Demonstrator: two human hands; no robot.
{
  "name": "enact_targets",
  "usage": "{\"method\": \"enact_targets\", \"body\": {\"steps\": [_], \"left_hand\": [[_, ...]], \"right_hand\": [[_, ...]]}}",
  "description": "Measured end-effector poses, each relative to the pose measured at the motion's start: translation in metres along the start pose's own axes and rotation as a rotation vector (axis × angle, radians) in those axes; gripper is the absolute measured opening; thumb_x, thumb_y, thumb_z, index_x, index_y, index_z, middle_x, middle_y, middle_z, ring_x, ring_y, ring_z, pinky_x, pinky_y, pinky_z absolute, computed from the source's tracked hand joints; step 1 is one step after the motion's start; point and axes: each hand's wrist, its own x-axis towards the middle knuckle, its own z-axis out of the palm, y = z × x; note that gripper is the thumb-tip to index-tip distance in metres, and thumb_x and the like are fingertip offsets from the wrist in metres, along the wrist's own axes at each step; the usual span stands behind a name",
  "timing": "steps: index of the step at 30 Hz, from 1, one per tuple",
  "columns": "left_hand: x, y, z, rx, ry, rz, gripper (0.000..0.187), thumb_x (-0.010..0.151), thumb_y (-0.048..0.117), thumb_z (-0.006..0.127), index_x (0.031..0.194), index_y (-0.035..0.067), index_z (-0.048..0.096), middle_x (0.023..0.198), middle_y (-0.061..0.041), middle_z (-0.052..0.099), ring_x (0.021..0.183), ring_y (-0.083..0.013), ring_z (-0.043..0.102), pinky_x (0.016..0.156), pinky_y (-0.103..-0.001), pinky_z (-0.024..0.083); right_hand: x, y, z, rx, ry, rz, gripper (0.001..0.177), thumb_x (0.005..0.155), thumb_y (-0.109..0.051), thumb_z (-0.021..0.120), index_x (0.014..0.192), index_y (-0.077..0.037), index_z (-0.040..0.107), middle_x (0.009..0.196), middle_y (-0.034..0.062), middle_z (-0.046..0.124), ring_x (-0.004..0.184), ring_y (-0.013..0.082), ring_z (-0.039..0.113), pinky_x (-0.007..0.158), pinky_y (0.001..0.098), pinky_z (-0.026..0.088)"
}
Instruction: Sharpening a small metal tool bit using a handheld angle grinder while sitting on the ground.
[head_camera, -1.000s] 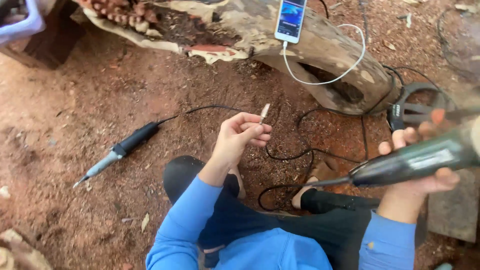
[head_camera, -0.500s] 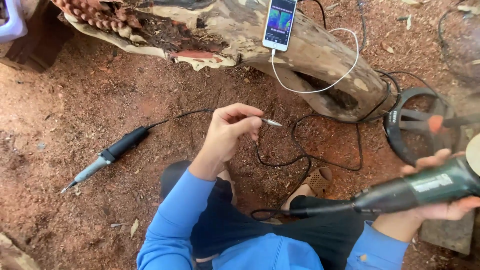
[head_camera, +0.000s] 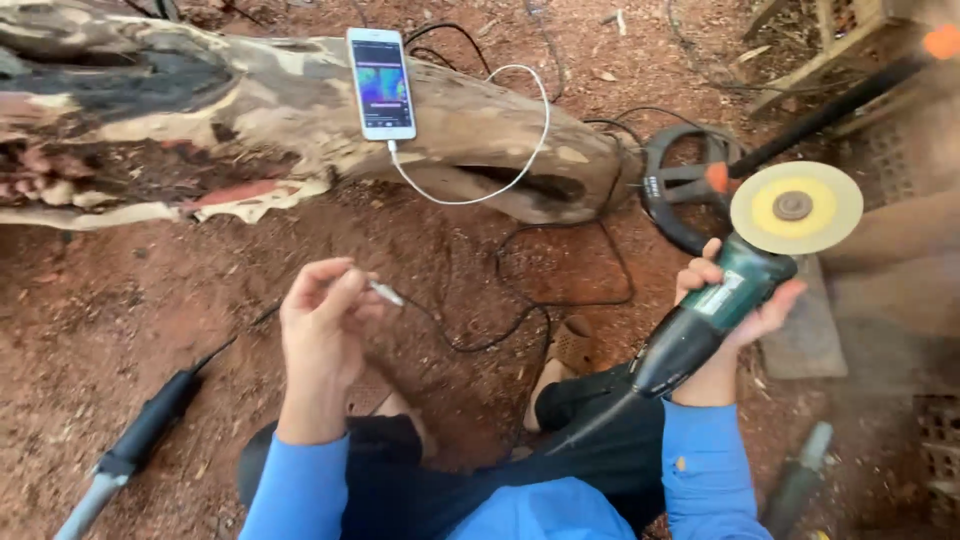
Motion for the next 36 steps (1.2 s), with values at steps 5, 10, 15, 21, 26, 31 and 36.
{"method": "enact_targets", "body": {"steps": [5,10,15,21,26,31,36], "left_hand": [[-0.004,0.004,0.024,-0.028,-0.041,-0.021,0.024,0.093,0.000,0.067,0.117,0.002,0.066,0.102,-0.019,0.074,0.075,-0.0216,0.071,0.063,-0.029,0.061],[0.002,0.000,0.024,-0.304,-0.279,-0.008,0.022,0.093,-0.005,0.070,0.114,-0.001,0.067,0.101,-0.021,0.073,0.076,-0.0220,0.073,0.066,-0.028,0.065],[0.002,-0.006,0.025,-0.356,-0.362,-0.006,0.021,0.095,-0.003,0.071,0.115,-0.001,0.066,0.102,-0.019,0.073,0.078,-0.0202,0.074,0.067,-0.026,0.064],[-0.004,-0.002,0.029,-0.342,-0.415,0.008,0.020,0.097,-0.002,0.071,0.116,-0.001,0.067,0.097,-0.016,0.075,0.078,-0.0175,0.073,0.067,-0.024,0.064],[-0.004,-0.004,0.025,-0.308,-0.407,-0.008,0.020,0.097,-0.001,0.071,0.117,-0.001,0.068,0.099,-0.017,0.075,0.077,-0.0176,0.074,0.068,-0.025,0.064],[-0.005,-0.005,0.025,-0.269,-0.392,-0.050,0.020,0.096,0.001,0.072,0.116,-0.001,0.069,0.097,-0.015,0.076,0.076,-0.0164,0.073,0.066,-0.024,0.064],[-0.006,-0.005,0.026,-0.257,-0.414,-0.068,0.020,0.097,-0.001,0.071,0.116,-0.001,0.069,0.098,-0.017,0.076,0.077,-0.0182,0.074,0.068,-0.025,0.065]], "right_hand": [[0.006,0.016,0.023,0.032,-0.128,0.295,0.085,0.082,-0.025,0.089,0.147,0.005,0.043,0.107,0.0163,0.066,0.092,0.0293,0.064,0.086,0.0433,0.055],[0.018,0.003,-0.009,0.071,-0.204,0.296,0.096,0.081,-0.015,0.099,0.157,0.007,0.045,0.147,0.0245,0.064,0.110,0.0263,0.072,0.097,0.0320,0.056],[0.030,-0.005,-0.041,-0.126,-0.141,0.047,0.123,0.063,-0.028,0.102,0.170,-0.024,0.040,0.158,0.0138,0.061,0.143,0.0323,0.062,0.126,0.0582,0.051],[0.022,0.012,-0.003,-0.057,-0.228,0.302,0.098,0.082,-0.023,0.100,0.158,0.006,0.045,0.121,0.0119,0.075,0.106,0.0145,0.074,0.094,0.0214,0.059],[0.017,-0.003,-0.021,-0.051,-0.188,0.326,0.100,0.079,-0.027,0.099,0.162,0.000,0.049,0.116,0.0068,0.080,0.106,0.0107,0.074,0.099,0.0194,0.058],[0.010,-0.006,-0.032,0.093,-0.074,0.317,0.103,0.073,-0.016,0.102,0.163,-0.001,0.053,0.116,0.0099,0.081,0.115,0.0164,0.073,0.117,0.0264,0.053],[0.027,-0.044,-0.102,-0.267,-0.239,0.030,0.109,0.066,-0.054,0.093,0.165,-0.030,0.057,0.162,-0.0015,0.066,0.158,0.0212,0.055,0.148,0.0577,0.035]]}}
